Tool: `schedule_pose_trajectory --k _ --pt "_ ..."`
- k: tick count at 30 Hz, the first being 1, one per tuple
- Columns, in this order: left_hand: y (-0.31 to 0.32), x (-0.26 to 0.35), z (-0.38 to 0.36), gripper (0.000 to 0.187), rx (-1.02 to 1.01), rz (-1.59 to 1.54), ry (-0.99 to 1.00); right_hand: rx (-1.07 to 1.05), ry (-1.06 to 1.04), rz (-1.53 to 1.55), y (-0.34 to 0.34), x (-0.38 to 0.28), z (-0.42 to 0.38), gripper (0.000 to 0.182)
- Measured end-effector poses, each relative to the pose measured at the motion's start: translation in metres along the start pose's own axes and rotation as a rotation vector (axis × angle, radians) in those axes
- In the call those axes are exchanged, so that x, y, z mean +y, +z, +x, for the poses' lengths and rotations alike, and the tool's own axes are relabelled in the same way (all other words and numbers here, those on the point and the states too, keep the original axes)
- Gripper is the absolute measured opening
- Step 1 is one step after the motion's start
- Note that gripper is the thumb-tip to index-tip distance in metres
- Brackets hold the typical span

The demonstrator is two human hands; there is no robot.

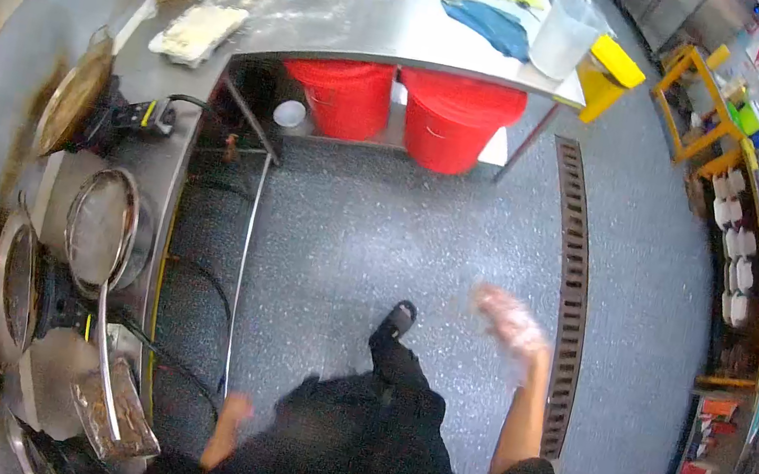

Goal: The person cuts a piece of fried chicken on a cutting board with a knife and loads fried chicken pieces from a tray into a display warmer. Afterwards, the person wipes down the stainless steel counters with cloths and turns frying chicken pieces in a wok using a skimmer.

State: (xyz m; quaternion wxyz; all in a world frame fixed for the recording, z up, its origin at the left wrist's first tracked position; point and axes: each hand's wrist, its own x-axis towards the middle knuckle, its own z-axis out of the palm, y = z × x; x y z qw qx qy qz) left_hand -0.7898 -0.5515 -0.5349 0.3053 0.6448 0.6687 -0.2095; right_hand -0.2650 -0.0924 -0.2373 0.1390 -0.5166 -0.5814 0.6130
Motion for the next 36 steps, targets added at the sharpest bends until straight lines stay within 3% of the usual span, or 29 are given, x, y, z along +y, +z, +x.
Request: schedule_pose_trajectory --k 2,4,5,7,9,11,13,16,19,20,22,23,25,30,36 --pt "-0.049 0.003 0.101 0.034 0.013 -0.378 -0.175 0.133 -0.059 0.575 -0.042 -0.038 -0.044 0.059" --pt "-0.154 0.04 0.193 0.032 0.188 -0.826 -0.258 0.046 -0.287 1.174 -0.086 0.034 -0.04 0.064" --pt "-0.227 0.078 0.218 0.029 0.257 -0.853 -0.16 0.233 -0.196 1.178 -0.089 0.085 -0.031 0.066" --pt "-0.353 0.156 0.243 0.027 0.354 -0.971 0.022 0.604 0.216 0.954 -0.089 0.194 -0.006 0.07" --pt "-0.424 0.194 0.269 0.028 0.422 -0.854 0.25 0.564 0.44 0.975 -0.083 0.239 -0.008 0.075" --pt "-0.484 0.228 0.286 0.027 0.429 -0.796 0.237 0.457 0.317 1.092 -0.088 0.228 -0.015 0.079" --pt "-0.493 0.252 0.293 0.026 0.376 -0.757 0.235 0.491 0.027 1.105 -0.097 0.178 -0.011 0.082" --pt "-0.511 0.276 0.341 0.025 0.324 -0.699 0.365 0.511 -0.126 1.404 -0.111 0.114 0.025 0.084" --pt "-0.551 0.318 0.377 0.026 0.196 -0.641 0.391 0.382 -0.184 1.52 -0.136 0.064 0.093 0.086" --pt "-0.57 0.334 0.392 0.024 0.2 -0.61 0.411 0.34 -0.197 1.514 -0.148 0.059 0.119 0.087" --pt "-0.606 0.365 0.424 0.022 0.41 -0.543 0.597 0.305 -0.221 1.505 -0.177 0.04 0.168 0.088" --pt "-0.63 0.381 0.441 0.02 0.341 -0.67 0.641 0.305 -0.239 1.495 -0.194 0.021 0.186 0.087" --pt "-0.675 0.408 0.467 0.02 0.308 -0.623 0.708 0.373 -0.255 1.467 -0.231 -0.018 0.215 0.086" --pt "-0.788 0.487 0.546 0.021 0.314 -0.623 0.903 0.456 -0.311 1.48 -0.324 -0.077 0.243 0.081" --pt "-0.868 0.631 0.611 0.019 0.021 -0.761 1.1 0.555 -0.417 1.614 -0.383 -0.079 0.242 0.084"
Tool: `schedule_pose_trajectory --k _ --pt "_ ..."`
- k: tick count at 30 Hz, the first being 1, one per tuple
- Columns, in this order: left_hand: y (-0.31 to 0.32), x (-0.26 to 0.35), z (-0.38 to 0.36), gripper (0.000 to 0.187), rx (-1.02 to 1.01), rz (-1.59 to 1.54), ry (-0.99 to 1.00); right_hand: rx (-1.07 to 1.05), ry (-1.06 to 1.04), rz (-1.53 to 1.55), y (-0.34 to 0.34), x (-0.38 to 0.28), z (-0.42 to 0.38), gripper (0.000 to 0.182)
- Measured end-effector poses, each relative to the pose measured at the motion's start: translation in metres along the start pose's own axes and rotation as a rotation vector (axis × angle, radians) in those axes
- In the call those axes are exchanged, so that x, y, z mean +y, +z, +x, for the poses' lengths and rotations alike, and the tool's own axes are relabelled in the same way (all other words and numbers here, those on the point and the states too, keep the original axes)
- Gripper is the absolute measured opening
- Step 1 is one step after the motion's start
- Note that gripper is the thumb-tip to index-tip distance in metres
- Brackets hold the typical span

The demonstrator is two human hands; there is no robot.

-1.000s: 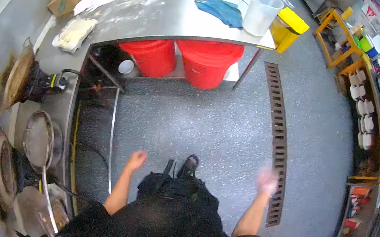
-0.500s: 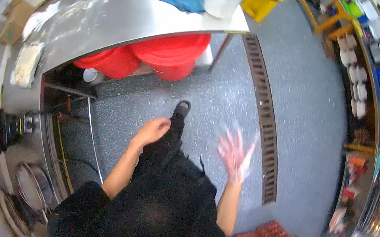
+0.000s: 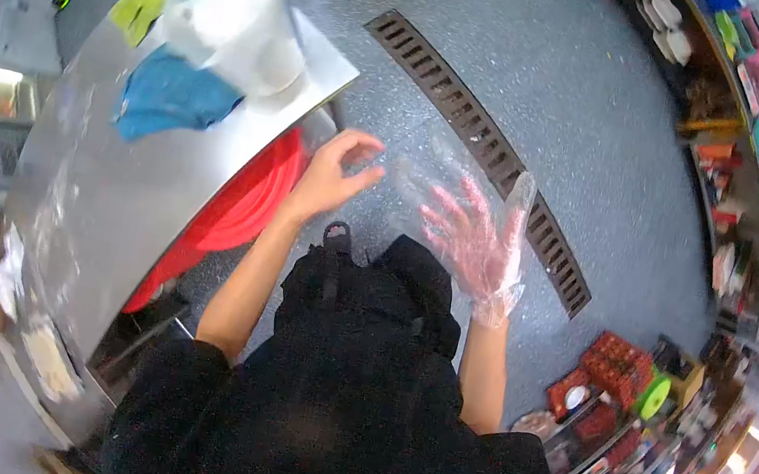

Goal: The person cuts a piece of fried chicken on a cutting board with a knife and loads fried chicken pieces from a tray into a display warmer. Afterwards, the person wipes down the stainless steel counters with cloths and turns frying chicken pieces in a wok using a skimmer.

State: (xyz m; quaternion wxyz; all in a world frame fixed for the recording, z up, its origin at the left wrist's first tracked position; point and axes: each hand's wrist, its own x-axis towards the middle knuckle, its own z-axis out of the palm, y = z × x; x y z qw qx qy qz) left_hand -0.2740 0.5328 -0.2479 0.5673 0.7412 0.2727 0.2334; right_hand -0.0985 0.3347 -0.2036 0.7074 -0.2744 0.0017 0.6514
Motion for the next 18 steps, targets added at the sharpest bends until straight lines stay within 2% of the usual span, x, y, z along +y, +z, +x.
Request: schedule_pose_trajectory --k 2,6,10,13,15,17,18 --pt "0.024 0.018 0.045 0.016 -0.102 0.022 0.127 0.018 -0.051 0.022 -0.011 -0.008 -0.002 0.085" --pt "0.084 0.018 0.142 0.012 -0.319 0.068 0.244 0.023 -0.21 0.123 -0.049 -0.061 0.013 0.083" --pt "0.147 0.017 0.249 0.01 -0.367 0.015 0.228 0.02 -0.242 0.224 -0.105 -0.152 0.036 0.076" --pt "0.192 0.033 0.324 0.007 -0.372 -0.02 0.156 -0.085 -0.193 0.218 -0.156 -0.237 0.062 0.074" --pt "0.215 0.043 0.36 0.007 -0.372 -0.109 0.122 -0.091 -0.199 0.165 -0.161 -0.291 0.063 0.073" --pt "0.244 0.052 0.417 0.006 -0.372 -0.093 0.188 -0.09 -0.194 0.126 -0.177 -0.358 0.064 0.072" --pt "0.258 0.058 0.44 0.006 -0.352 -0.121 0.177 -0.16 -0.218 0.197 -0.187 -0.386 0.069 0.074"
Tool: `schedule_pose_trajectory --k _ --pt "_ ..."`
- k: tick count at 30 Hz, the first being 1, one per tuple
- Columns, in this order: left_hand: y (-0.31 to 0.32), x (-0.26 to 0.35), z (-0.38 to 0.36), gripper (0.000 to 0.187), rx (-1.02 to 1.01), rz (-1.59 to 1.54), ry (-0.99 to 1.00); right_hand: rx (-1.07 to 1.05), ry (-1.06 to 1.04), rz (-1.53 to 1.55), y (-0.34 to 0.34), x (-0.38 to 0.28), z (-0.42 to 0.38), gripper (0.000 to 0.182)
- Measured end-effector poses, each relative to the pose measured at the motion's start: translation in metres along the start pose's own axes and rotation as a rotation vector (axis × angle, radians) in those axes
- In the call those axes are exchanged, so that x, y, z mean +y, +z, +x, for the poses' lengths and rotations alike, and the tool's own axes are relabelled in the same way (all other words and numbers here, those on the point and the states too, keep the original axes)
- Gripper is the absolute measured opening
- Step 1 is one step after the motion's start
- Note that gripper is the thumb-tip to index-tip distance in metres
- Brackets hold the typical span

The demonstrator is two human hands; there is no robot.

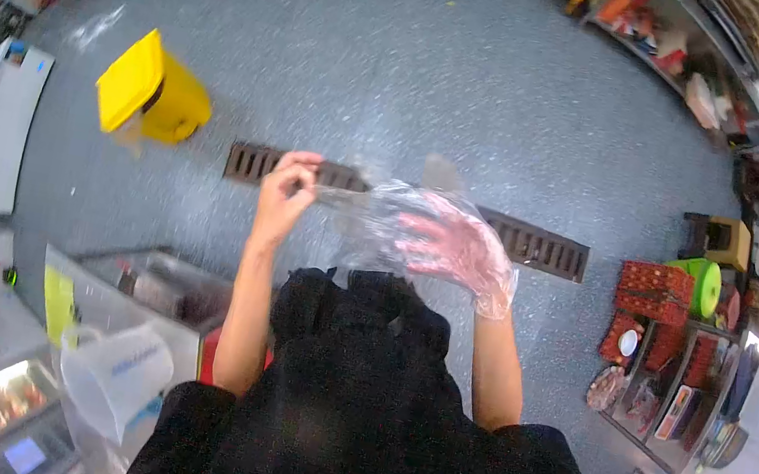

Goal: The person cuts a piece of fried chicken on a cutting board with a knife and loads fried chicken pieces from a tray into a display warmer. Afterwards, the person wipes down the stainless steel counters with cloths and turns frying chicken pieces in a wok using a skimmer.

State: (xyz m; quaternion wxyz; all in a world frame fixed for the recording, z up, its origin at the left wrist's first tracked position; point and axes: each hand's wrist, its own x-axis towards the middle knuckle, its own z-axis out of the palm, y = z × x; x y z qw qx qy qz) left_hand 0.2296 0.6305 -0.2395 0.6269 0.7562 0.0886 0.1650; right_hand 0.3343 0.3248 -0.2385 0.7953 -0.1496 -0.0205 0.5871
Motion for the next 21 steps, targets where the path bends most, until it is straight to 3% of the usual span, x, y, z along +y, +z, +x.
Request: schedule_pose_trajectory --k 3,5,7,9,10,13,16,17,18,20,21 --pt "0.011 -0.003 0.076 0.004 0.057 -0.073 -0.015 -0.064 -0.122 -0.005 -0.013 -0.076 0.017 0.081" --pt "0.01 -0.011 0.106 0.002 0.056 -0.056 -0.027 0.0 -0.097 -0.071 -0.007 -0.114 0.02 0.085" --pt "0.02 -0.021 0.149 0.013 0.02 -0.025 -0.068 -0.027 -0.123 -0.032 -0.02 -0.148 0.039 0.086" --pt "0.039 -0.031 0.198 0.043 -0.04 0.038 -0.069 0.101 -0.187 -0.168 -0.041 -0.193 0.063 0.084" --pt "0.048 -0.04 0.22 0.04 -0.025 0.095 -0.06 0.169 -0.223 -0.234 -0.055 -0.216 0.073 0.083" --pt "0.078 -0.082 0.305 0.028 -0.126 0.191 -0.094 0.733 -0.443 -0.527 -0.118 -0.285 0.085 0.091" --pt "0.111 -0.128 0.4 0.018 -0.299 0.296 -0.153 1.245 -0.399 -0.48 -0.227 -0.324 0.06 0.079" --pt "0.128 -0.133 0.421 0.015 -0.352 0.323 -0.173 1.43 -0.331 -0.364 -0.253 -0.31 0.035 0.072" --pt "0.144 -0.126 0.442 0.015 -0.428 0.33 -0.17 1.516 -0.374 -0.453 -0.346 -0.275 -0.005 0.071" --pt "0.19 -0.105 0.517 0.015 -0.55 0.342 -0.108 1.589 -0.437 -0.554 -0.279 -0.272 -0.012 0.06" --pt "0.21 -0.1 0.546 0.015 -0.616 0.37 -0.045 1.684 -0.418 -0.245 -0.234 -0.271 -0.006 0.066"
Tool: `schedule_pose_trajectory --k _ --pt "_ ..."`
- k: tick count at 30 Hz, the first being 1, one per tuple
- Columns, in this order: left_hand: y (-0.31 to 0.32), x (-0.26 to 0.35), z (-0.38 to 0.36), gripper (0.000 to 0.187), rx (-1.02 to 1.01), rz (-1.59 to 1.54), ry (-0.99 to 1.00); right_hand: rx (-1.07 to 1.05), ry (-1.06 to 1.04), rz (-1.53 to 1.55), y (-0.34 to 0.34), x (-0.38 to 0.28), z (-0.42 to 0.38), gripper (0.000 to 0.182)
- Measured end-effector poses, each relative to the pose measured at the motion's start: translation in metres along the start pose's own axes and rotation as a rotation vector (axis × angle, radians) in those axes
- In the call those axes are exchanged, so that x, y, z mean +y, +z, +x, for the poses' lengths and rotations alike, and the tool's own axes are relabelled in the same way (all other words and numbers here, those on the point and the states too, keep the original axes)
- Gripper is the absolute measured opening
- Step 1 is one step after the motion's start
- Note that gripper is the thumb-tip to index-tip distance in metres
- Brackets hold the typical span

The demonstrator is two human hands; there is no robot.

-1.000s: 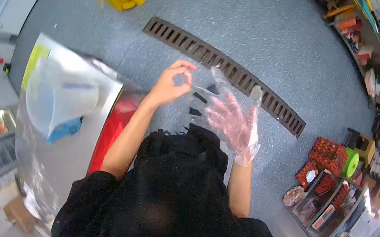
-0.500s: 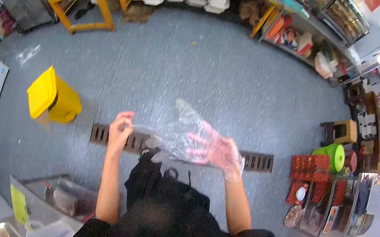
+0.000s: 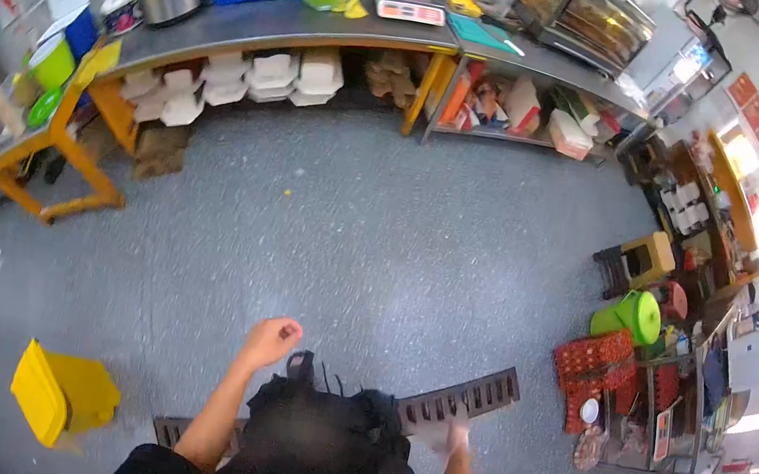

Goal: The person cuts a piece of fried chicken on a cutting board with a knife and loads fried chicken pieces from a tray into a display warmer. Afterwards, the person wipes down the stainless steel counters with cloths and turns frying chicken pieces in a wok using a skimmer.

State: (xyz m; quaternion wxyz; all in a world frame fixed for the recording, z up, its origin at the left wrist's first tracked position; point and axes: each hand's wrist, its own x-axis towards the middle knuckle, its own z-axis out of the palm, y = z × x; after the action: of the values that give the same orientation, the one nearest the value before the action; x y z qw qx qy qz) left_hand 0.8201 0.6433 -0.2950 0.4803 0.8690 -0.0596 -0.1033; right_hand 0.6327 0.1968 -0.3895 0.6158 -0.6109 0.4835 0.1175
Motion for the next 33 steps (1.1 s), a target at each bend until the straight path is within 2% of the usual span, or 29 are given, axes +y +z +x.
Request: schedule_pose_trajectory --k 2,4,5,6,10,13,14,15,17,18,19,20,21,23,24,25,26,29,31,32,33 --pt "-0.008 0.023 0.068 0.016 -0.127 0.116 0.126 -0.026 0.332 0.106 -0.042 0.086 0.05 0.073" --pt "-0.012 0.048 0.124 0.017 -0.174 0.175 0.163 0.148 0.465 0.216 -0.03 0.106 0.032 0.076" --pt "-0.012 0.048 0.15 0.017 -0.193 0.226 0.194 0.093 0.44 0.061 -0.024 0.121 0.027 0.07" --pt "0.008 0.067 0.235 0.017 -0.295 0.282 0.315 0.132 0.482 0.088 0.006 0.114 0.021 0.071" --pt "0.053 0.102 0.359 0.024 -0.413 0.486 0.356 0.173 0.535 0.154 0.052 0.068 0.055 0.076" --pt "0.107 0.133 0.404 0.025 -0.404 0.604 0.278 0.155 0.391 0.103 0.049 0.008 0.127 0.081" --pt "0.127 0.131 0.426 0.023 -0.401 0.473 0.365 0.145 0.332 0.063 0.044 -0.035 0.149 0.083" --pt "0.153 0.124 0.458 0.022 -0.415 0.36 0.459 0.144 0.287 0.036 0.031 -0.098 0.166 0.084" --pt "0.222 0.123 0.503 0.025 -0.455 0.103 0.311 0.193 0.236 0.015 -0.011 -0.239 0.179 0.088" --pt "0.235 0.132 0.506 0.027 -0.577 0.203 0.351 0.236 0.224 0.037 -0.029 -0.29 0.167 0.09" --pt "0.251 0.172 0.509 0.029 -0.7 0.304 0.384 0.589 -0.571 0.021 -0.033 -0.233 0.25 0.086" --pt "0.268 0.2 0.513 0.032 -0.823 0.4 0.411 0.64 -0.606 -0.026 -0.064 -0.282 0.225 0.084" --pt "0.29 0.184 0.532 0.033 -0.866 0.449 0.506 0.694 -0.638 -0.073 -0.095 -0.343 0.191 0.082" --pt "0.318 0.233 0.541 0.035 -0.996 0.621 0.453 0.882 -0.747 -0.085 -0.147 -0.389 0.145 0.081" --pt "0.332 0.255 0.546 0.035 -1.051 0.717 0.419 0.967 -0.691 -0.089 -0.173 -0.395 0.134 0.081" --pt "0.351 0.238 0.561 0.037 -1.054 0.632 0.53 1.054 -0.643 -0.092 -0.194 -0.389 0.125 0.08" --pt "0.373 0.235 0.575 0.037 -1.073 0.687 0.566 1.136 -0.592 -0.099 -0.215 -0.383 0.124 0.08" --pt "0.436 0.228 0.611 0.037 -1.146 0.772 0.661 1.254 -0.328 0.222 -0.262 -0.323 0.158 0.079" --pt "0.49 0.236 0.628 0.037 -1.21 0.717 0.543 1.498 -0.153 0.234 -0.27 -0.206 0.241 0.077" --pt "0.52 0.252 0.639 0.037 -1.248 0.695 0.504 1.501 -0.038 0.411 -0.255 -0.166 0.262 0.075" --pt "0.554 0.275 0.639 0.039 -1.249 0.801 0.652 1.522 0.102 0.441 -0.223 -0.136 0.267 0.074"
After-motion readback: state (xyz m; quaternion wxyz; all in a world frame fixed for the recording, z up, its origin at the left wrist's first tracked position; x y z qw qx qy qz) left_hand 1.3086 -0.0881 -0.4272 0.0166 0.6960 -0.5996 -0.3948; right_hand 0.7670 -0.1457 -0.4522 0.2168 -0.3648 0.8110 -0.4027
